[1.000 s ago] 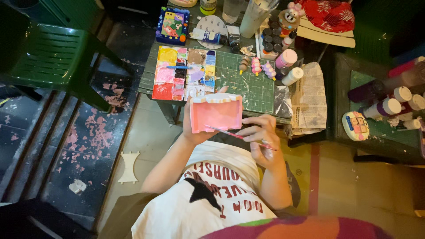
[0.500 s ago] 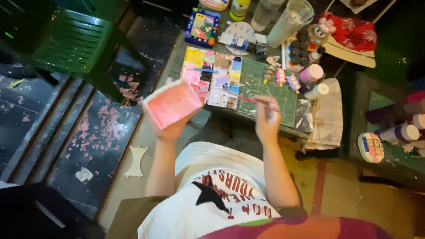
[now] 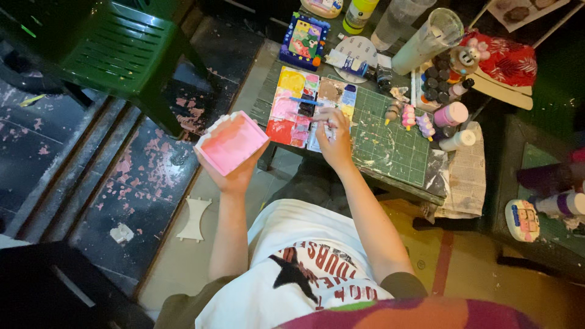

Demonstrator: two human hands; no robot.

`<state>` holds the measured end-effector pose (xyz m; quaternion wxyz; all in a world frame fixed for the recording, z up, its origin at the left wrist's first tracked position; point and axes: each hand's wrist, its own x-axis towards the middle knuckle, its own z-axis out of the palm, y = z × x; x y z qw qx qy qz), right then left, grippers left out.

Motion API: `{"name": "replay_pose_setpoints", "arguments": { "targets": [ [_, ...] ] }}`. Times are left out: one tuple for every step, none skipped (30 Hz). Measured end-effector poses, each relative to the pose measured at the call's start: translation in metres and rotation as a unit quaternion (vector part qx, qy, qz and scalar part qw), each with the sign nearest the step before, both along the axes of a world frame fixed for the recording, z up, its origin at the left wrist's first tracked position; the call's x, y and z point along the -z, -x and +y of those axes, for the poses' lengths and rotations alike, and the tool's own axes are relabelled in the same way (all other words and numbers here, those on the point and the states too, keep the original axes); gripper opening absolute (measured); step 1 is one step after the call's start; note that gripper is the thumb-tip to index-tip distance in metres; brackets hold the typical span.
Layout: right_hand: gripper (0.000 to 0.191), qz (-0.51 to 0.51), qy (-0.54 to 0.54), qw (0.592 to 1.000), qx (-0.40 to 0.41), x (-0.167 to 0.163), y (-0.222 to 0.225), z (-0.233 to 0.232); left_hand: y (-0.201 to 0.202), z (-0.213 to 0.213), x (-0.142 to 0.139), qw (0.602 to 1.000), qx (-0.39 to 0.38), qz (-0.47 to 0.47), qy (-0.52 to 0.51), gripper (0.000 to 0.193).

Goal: The person holds a white plaster box in one hand and paints its interior and rim pink with a paintbrush, dipping the brush into pink paint on a palette between strokes. They rotate the box to reach different inner surfaces and continue coating the inside and edges throughout the clip.

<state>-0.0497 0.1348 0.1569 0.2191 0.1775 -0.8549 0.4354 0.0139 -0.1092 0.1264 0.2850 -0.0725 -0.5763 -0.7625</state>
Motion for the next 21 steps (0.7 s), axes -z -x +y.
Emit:
{"name": "replay_pose_setpoints", "arguments": {
  "targets": [
    [0.010, 0.017, -0.008, 1.000, 0.004, 0.001, 0.000, 0.001, 0.001, 0.000, 0.002, 0.995, 0.061, -0.023, -0.073, 0.086],
    [0.010, 0.034, -0.015, 0.999, 0.009, 0.001, 0.001, 0.002, 0.002, 0.002, 0.003, 0.999, 0.027, -0.010, -0.029, 0.086],
    [0.010, 0.051, -0.022, 0.998, 0.012, 0.001, 0.003, 0.003, 0.001, 0.005, 0.004, 1.000, -0.008, 0.004, 0.016, 0.087],
    [0.010, 0.051, -0.026, 0.998, -0.001, 0.001, 0.003, 0.004, -0.001, 0.007, 0.004, 0.997, -0.043, 0.014, 0.061, 0.087],
    [0.010, 0.050, -0.030, 0.998, -0.014, 0.001, 0.003, 0.005, -0.002, 0.007, 0.003, 0.993, -0.062, 0.007, 0.100, 0.088],
    [0.011, 0.052, -0.034, 0.998, -0.027, 0.001, 0.005, 0.005, -0.001, 0.006, 0.002, 0.987, -0.082, 0.002, 0.139, 0.089],
    [0.011, 0.045, -0.032, 0.998, -0.018, 0.001, 0.006, 0.004, 0.001, 0.006, 0.000, 0.979, -0.102, -0.003, 0.177, 0.090],
    [0.011, 0.037, -0.031, 0.999, -0.009, 0.001, 0.007, 0.003, 0.001, 0.007, -0.002, 0.991, -0.072, 0.015, 0.113, 0.088],
    [0.011, 0.028, -0.029, 0.999, 0.000, 0.002, 0.007, 0.002, 0.000, 0.008, -0.003, 0.997, -0.041, 0.032, 0.049, 0.085],
    [0.011, 0.035, -0.039, 0.999, -0.008, 0.003, 0.009, -0.001, -0.001, 0.009, -0.003, 0.999, -0.011, 0.048, -0.016, 0.083],
    [0.012, 0.042, -0.050, 0.998, -0.017, 0.004, 0.012, -0.004, -0.002, 0.007, -0.003, 0.990, 0.049, 0.030, -0.129, 0.077],
    [0.012, 0.052, -0.060, 0.997, -0.024, 0.003, 0.016, -0.006, -0.001, 0.004, -0.003, 0.964, 0.108, 0.015, -0.240, 0.071],
    [0.011, 0.049, -0.047, 0.997, -0.023, 0.002, 0.019, -0.006, 0.001, 0.002, -0.003, 0.923, 0.167, 0.001, -0.347, 0.066],
    [0.010, 0.044, -0.034, 0.998, -0.022, 0.001, 0.019, -0.006, 0.002, 0.002, -0.001, 0.932, 0.165, 0.005, -0.322, 0.063],
    [0.009, 0.036, -0.021, 0.999, -0.022, 0.002, 0.018, -0.006, 0.001, 0.002, 0.001, 0.941, 0.162, 0.009, -0.297, 0.061],
    [0.010, 0.038, -0.027, 0.999, -0.019, 0.001, 0.019, -0.006, 0.002, 0.002, 0.004, 0.949, 0.159, 0.015, -0.272, 0.058],
    [0.010, 0.041, -0.032, 0.999, -0.014, 0.000, 0.021, -0.007, 0.002, 0.002, 0.006, 0.939, 0.170, 0.015, -0.298, 0.059],
    [0.011, 0.043, -0.037, 0.998, -0.009, -0.001, 0.020, -0.008, 0.002, 0.001, 0.009, 0.929, 0.183, 0.013, -0.322, 0.060],
    [0.011, 0.041, -0.037, 0.998, -0.012, -0.001, 0.020, -0.009, 0.002, 0.002, 0.011, 0.918, 0.194, 0.013, -0.347, 0.061],
    [0.011, 0.041, -0.038, 0.998, -0.017, -0.001, 0.021, -0.010, 0.003, 0.003, 0.013, 0.919, 0.188, 0.009, -0.346, 0.062],
    [0.011, 0.040, -0.039, 0.998, -0.022, -0.002, 0.023, -0.012, 0.005, 0.003, 0.015, 0.920, 0.182, 0.006, -0.346, 0.063]
  ]
}}
